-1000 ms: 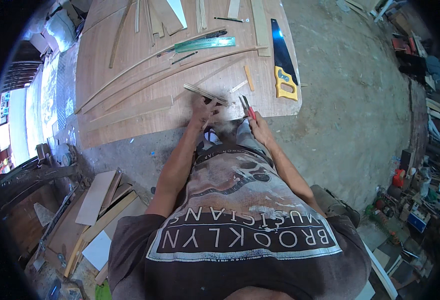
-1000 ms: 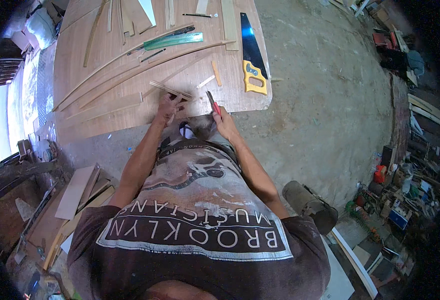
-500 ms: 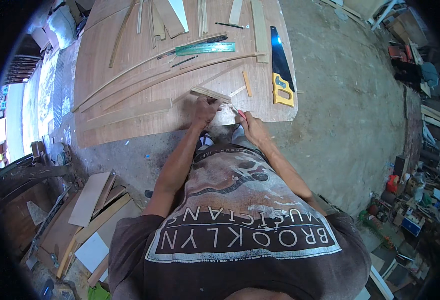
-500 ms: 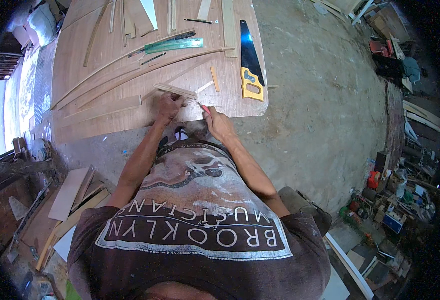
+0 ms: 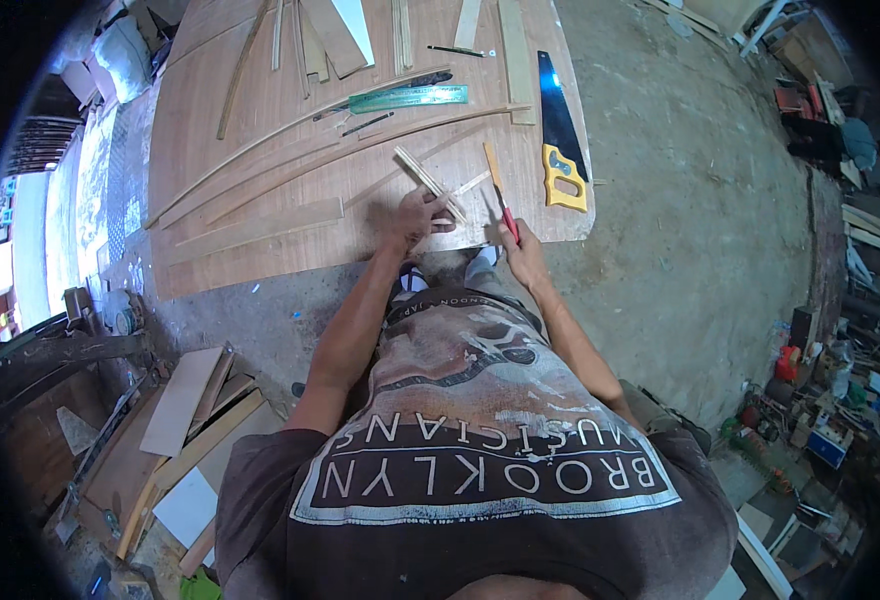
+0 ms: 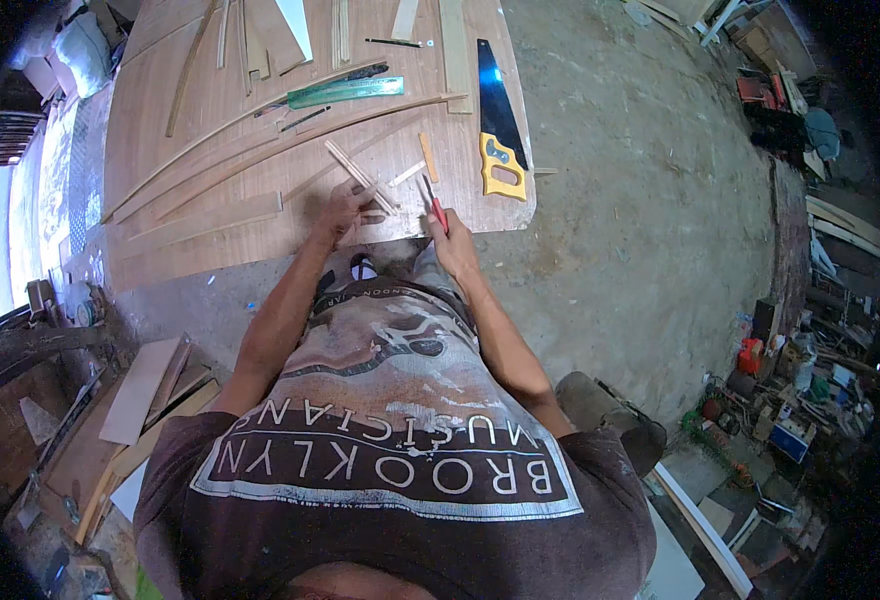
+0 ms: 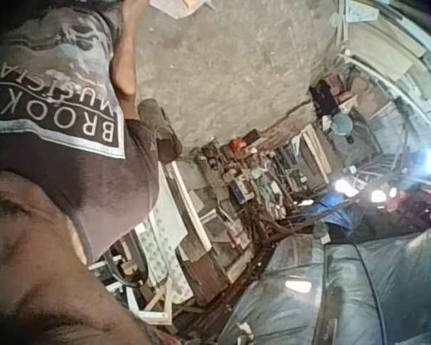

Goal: Sawing a piece of wood after marking it.

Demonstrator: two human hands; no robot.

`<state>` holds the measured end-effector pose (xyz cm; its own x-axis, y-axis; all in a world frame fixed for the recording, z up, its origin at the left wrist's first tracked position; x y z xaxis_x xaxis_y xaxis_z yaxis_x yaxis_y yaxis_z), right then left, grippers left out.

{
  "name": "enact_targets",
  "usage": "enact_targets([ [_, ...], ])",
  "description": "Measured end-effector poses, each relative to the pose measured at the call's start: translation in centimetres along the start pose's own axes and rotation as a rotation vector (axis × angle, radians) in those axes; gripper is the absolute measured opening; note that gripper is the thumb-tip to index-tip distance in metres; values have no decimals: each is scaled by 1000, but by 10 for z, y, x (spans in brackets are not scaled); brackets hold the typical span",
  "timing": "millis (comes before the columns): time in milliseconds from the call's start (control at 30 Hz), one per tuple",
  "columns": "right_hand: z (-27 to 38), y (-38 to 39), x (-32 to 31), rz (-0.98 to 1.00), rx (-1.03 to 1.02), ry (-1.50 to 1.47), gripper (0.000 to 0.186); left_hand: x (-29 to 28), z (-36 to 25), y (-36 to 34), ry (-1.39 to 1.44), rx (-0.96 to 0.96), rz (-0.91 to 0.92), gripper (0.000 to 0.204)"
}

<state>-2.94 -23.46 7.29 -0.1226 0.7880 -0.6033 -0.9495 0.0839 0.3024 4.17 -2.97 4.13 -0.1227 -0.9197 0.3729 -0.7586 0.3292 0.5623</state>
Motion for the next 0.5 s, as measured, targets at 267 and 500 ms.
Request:
enact_targets([
  [267, 17, 3, 5, 205, 91, -396, 41, 7, 18, 7, 142, -59, 119, 14],
  [500, 32, 29, -7, 188, -108, 5, 39, 12, 17, 14, 413, -134, 145, 14],
])
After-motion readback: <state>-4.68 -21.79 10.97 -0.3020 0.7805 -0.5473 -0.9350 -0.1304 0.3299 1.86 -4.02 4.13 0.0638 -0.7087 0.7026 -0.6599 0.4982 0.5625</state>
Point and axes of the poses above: each hand's wrist, its own y-axis away from the middle knuckle, its own x-axis out of the palm, z = x × y, the point moved 6 cm from there along -y, towards the middle knuckle, and after that the axes turned 1 degree about -x, right-handed, at the moved point
